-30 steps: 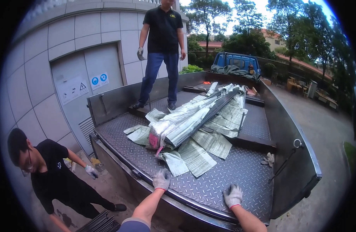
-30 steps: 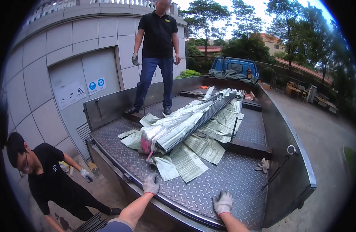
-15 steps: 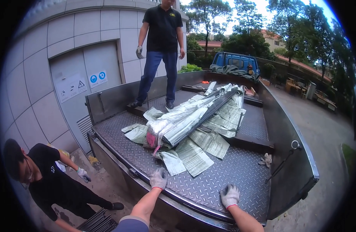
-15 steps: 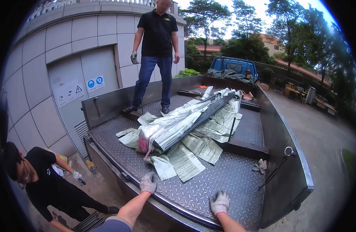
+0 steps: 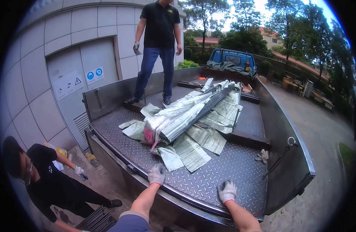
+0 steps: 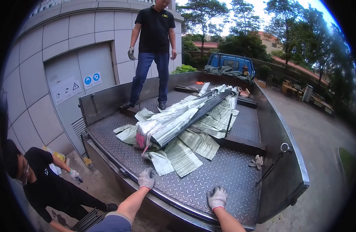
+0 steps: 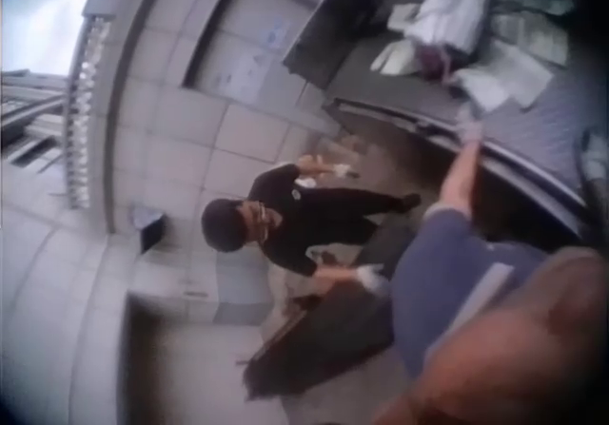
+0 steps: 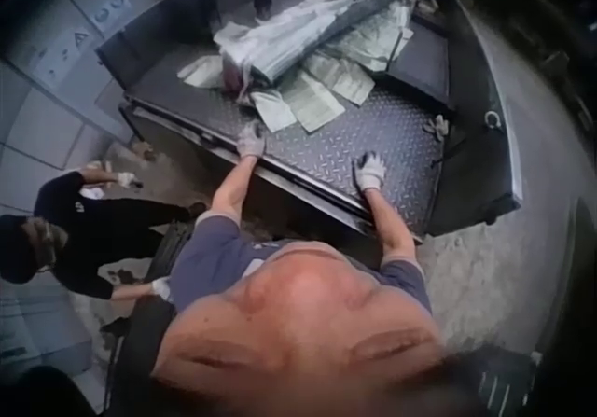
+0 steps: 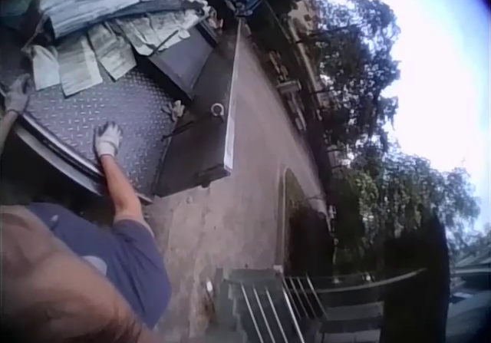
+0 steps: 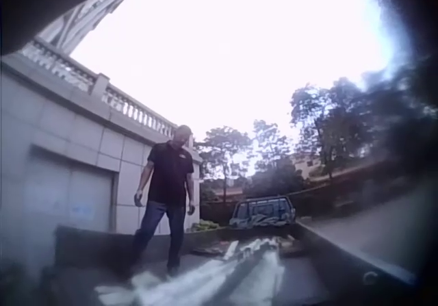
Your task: Load bundles of long metal strips from a storage rack into the bed of a truck.
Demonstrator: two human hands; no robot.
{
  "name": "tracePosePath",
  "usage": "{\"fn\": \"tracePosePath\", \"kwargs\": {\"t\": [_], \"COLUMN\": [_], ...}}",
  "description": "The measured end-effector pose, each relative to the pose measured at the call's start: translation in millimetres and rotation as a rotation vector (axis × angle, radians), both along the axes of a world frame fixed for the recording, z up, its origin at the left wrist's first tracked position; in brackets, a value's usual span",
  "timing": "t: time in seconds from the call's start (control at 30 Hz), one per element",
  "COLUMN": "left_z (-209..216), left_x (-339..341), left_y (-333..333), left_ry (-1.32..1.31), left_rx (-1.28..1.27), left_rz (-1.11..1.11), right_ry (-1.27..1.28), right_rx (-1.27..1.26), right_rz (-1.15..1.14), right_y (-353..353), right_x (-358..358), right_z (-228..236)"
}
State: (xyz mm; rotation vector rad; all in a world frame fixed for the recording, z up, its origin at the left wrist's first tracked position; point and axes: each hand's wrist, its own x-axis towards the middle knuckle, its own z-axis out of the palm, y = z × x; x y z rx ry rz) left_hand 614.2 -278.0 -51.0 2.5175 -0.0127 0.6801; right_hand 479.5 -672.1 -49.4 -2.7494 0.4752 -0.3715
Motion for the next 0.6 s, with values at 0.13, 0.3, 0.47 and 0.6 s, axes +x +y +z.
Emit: {"fn": "tracePosePath", "kwargs": {"t": [0.13, 0.3, 0.47, 0.6], "left_z": [-2.4, -5.1, -5.7, -9.6], "left_x": [-0.2, -2.7, -3.6, 2.7], "left_y": [5.5, 4.2, 2.8, 9.9], "left_ry": [-0.009, -0.028, 0.007, 0.031], "left_rx": [0.022, 0.019, 0.03, -0.081], "left_rz": [0.01, 0.008, -0.022, -0.025], "right_ry": [0.024, 0.057, 0.092, 0.098], "right_rx": [-0.003, 0.014, 0.055, 0.083], "right_rz": [0.001, -0.001, 0.018, 0.052], "right_y": [2.9, 2.2, -4.7, 3.5], "right_x": [2.9, -0.3, -3.0, 17.7], "right_z": [-1.2, 1.9, -0.8, 14.2]}}
